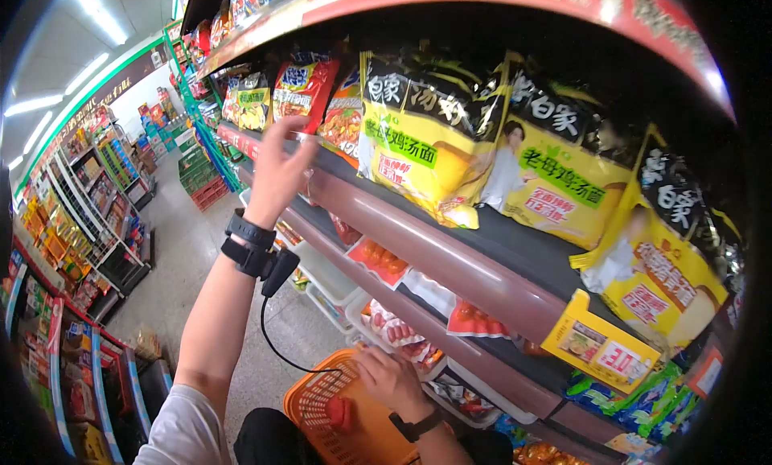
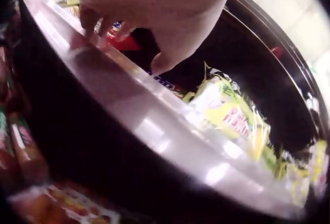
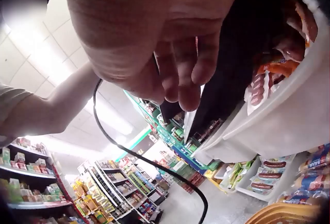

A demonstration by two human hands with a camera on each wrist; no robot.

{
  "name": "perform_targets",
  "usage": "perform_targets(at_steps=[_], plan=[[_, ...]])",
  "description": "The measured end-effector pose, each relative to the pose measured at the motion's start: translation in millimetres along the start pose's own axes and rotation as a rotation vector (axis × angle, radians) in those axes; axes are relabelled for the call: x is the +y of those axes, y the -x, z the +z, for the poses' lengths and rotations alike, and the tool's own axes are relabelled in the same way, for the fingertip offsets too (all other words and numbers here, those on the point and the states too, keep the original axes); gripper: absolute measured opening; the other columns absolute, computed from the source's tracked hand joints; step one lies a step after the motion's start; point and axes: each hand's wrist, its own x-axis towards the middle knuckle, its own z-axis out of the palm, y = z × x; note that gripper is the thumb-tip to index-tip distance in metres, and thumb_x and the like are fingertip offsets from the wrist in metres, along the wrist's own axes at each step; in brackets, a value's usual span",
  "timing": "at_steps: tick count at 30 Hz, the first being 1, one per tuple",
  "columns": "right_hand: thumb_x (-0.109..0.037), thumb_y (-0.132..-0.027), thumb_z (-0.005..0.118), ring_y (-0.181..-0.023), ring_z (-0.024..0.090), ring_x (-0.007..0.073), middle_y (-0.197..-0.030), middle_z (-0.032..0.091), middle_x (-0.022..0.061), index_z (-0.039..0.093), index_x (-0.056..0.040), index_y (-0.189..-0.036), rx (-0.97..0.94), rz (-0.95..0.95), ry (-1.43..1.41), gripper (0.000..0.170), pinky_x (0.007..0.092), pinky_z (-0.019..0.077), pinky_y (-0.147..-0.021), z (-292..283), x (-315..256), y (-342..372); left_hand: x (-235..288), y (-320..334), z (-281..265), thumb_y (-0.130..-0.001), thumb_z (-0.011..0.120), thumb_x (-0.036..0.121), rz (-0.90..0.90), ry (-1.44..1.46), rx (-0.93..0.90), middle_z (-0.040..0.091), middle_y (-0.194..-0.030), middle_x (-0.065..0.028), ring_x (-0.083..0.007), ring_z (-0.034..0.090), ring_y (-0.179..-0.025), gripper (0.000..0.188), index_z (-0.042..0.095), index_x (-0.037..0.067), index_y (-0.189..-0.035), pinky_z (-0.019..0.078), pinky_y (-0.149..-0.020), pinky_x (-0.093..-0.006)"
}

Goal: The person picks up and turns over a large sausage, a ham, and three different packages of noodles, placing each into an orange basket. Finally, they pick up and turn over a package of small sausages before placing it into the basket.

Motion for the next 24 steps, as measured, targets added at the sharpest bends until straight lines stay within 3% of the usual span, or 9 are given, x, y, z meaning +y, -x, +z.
perform_targets(at_steps=[2,4,9,11,13,14,16,20,24], plan=[[-0.008,-0.084,0.064,-0.082,0.065,0.0304,-0.091,0.064,0.0097,0.066,-0.0066,-0.099,-0.005,-0.021,0.055,0.015,0.0396,0.0535,-0.068,-13,-10,6,27,-15,9,-0.085,0.063,0.042,-0.128,-0.048,-0.150,0.057,-0.124,-0.0248,-0.0332,0.053,-0.120,0.065,0.048,-0.003,-0.128,0.0371,-0.102,-0.0420],[-0.007,-0.084,0.064,-0.080,0.065,0.0302,-0.089,0.065,0.0092,0.067,-0.0067,-0.095,0.017,-0.006,-0.021,0.012,0.0396,0.0533,-0.067,-27,-17,16,50,-30,13,-0.078,0.057,0.068,-0.475,-0.301,-0.445,0.051,-0.134,-0.0283,-0.0369,0.046,-0.130,0.091,0.046,-0.003,-0.133,0.0314,-0.107,-0.0468],[-0.011,-0.086,0.063,-0.079,0.065,0.0316,-0.089,0.064,0.0084,0.066,-0.0090,-0.095,0.037,0.059,0.037,0.010,0.0412,0.0531,-0.068,-37,0,36,28,-53,32,-0.065,0.059,0.081,-0.632,-0.203,-0.466,0.046,-0.138,-0.0302,-0.0403,0.038,-0.135,0.119,0.034,-0.008,-0.142,0.0285,-0.110,-0.0456],[-0.010,-0.086,0.063,-0.080,0.065,0.0324,-0.088,0.064,0.0090,0.065,-0.0090,-0.095,0.055,0.104,0.007,0.010,0.0421,0.0527,-0.068,-42,3,35,-16,-65,64,-0.074,0.067,0.058,-0.697,-0.033,-0.306,0.060,-0.115,-0.0198,-0.0267,0.056,-0.105,0.081,0.054,-0.007,-0.121,0.0441,-0.089,-0.0379],[-0.006,-0.085,0.063,-0.079,0.065,0.0314,-0.086,0.065,0.0105,0.066,-0.0059,-0.095,0.100,0.073,-0.004,0.011,0.0387,0.0524,-0.066,-40,3,32,-25,-75,67,-0.079,0.071,0.047,-0.732,0.044,-0.224,0.067,-0.103,-0.0146,-0.0199,0.065,-0.089,0.062,0.064,-0.006,-0.111,0.0519,-0.078,-0.0341],[-0.008,-0.085,0.062,-0.080,0.065,0.0324,-0.088,0.064,0.0100,0.065,-0.0072,-0.095,0.096,0.068,-0.001,0.010,0.0409,0.0523,-0.067,-38,3,31,-29,-77,67,-0.068,0.074,0.058,-0.734,0.080,-0.274,0.063,-0.115,-0.0203,-0.0259,0.062,-0.103,0.087,0.057,-0.010,-0.119,0.0480,-0.088,-0.0354],[-0.010,-0.086,0.062,-0.082,0.064,0.0335,-0.090,0.064,0.0098,0.063,-0.0076,-0.097,0.039,0.086,-0.011,0.011,0.0437,0.0521,-0.070,-36,-2,34,-17,-68,56,-0.058,0.082,0.060,-0.728,0.219,-0.334,0.064,-0.116,-0.0222,-0.0257,0.064,-0.104,0.100,0.057,-0.016,-0.117,0.0508,-0.087,-0.0335],[-0.010,-0.085,0.062,-0.086,0.064,0.0344,-0.093,0.065,0.0104,0.064,-0.0049,-0.096,-0.004,0.023,-0.037,0.011,0.0440,0.0518,-0.073,-35,-1,43,26,-50,33,-0.064,0.086,0.043,-0.654,0.331,-0.196,0.068,-0.100,-0.0140,-0.0182,0.065,-0.086,0.072,0.064,-0.012,-0.106,0.0516,-0.074,-0.0316],[-0.008,-0.084,0.063,-0.082,0.064,0.0337,-0.089,0.063,0.0127,0.064,-0.0048,-0.096,-0.002,0.083,-0.032,0.012,0.0420,0.0508,-0.068,-43,1,39,12,-52,23,-0.075,0.081,0.031,-0.638,0.593,0.046,0.069,-0.091,-0.0125,-0.0164,0.065,-0.077,0.050,0.065,-0.009,-0.100,0.0519,-0.070,-0.0302]])
